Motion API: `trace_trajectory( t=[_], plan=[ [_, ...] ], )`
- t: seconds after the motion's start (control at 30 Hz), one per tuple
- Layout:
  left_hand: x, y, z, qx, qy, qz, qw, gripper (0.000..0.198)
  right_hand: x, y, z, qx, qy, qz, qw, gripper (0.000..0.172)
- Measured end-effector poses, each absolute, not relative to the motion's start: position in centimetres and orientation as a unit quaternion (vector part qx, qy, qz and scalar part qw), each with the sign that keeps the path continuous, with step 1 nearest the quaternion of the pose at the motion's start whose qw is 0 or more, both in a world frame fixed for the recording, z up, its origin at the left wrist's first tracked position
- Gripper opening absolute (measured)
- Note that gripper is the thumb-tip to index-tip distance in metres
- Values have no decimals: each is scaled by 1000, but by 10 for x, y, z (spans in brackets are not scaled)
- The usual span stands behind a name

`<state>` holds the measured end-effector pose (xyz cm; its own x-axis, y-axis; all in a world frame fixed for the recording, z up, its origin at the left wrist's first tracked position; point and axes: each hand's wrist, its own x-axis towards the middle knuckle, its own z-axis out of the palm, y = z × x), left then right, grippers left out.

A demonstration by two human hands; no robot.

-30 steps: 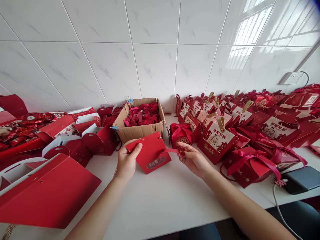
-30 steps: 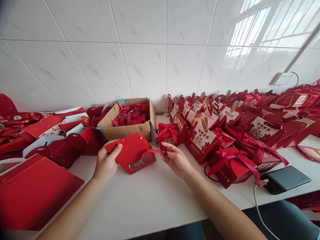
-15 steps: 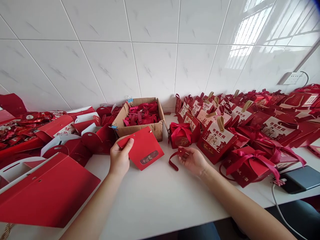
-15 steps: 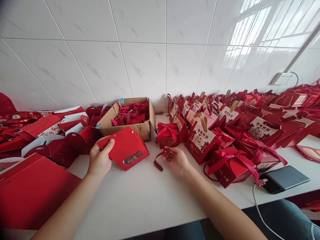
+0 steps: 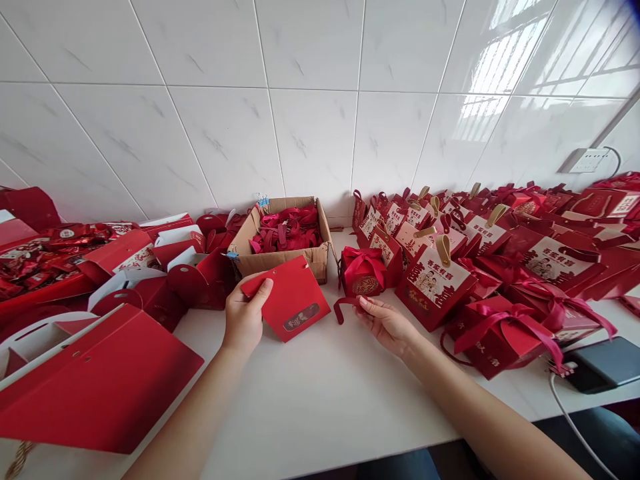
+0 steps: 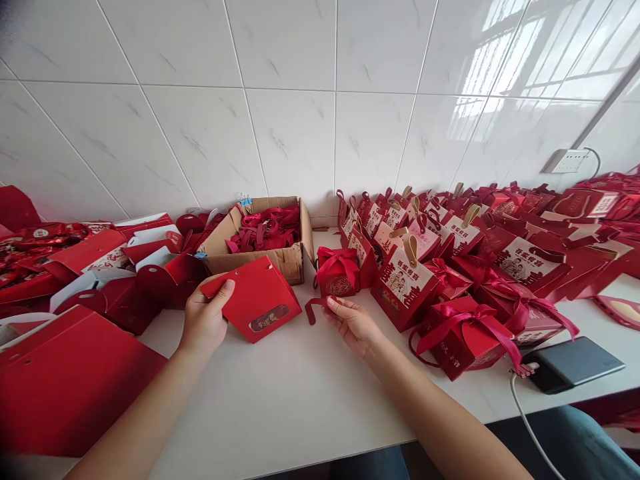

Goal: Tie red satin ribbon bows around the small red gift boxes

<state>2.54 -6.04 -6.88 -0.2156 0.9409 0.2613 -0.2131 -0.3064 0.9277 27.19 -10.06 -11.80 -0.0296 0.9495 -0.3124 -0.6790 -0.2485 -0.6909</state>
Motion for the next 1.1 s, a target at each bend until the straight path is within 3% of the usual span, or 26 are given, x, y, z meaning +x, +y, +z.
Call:
trace_trajectory(
  t=[0.43, 0.7, 0.87, 1.0, 1.1],
  plan=[
    [26, -62, -69, 457, 402, 666, 431, 31, 270, -105, -113, -385, -204, 731, 525, 18],
    [25, -61, -72, 473, 388, 664, 430, 24, 280, -102, -107, -354, -210, 704, 579, 15],
    [29, -65, -75, 508, 396, 648, 406, 30, 290, -110, -95, -306, -214, 725, 579, 24],
    [40, -79, -73, 557, 402, 613, 390, 27, 293, -125, -84, -219, -377, 718, 544, 19],
    [52, -94, -70, 641, 374, 568, 356, 16, 288, -137, -78, -240, -553, 569, 559, 6]
  ],
)
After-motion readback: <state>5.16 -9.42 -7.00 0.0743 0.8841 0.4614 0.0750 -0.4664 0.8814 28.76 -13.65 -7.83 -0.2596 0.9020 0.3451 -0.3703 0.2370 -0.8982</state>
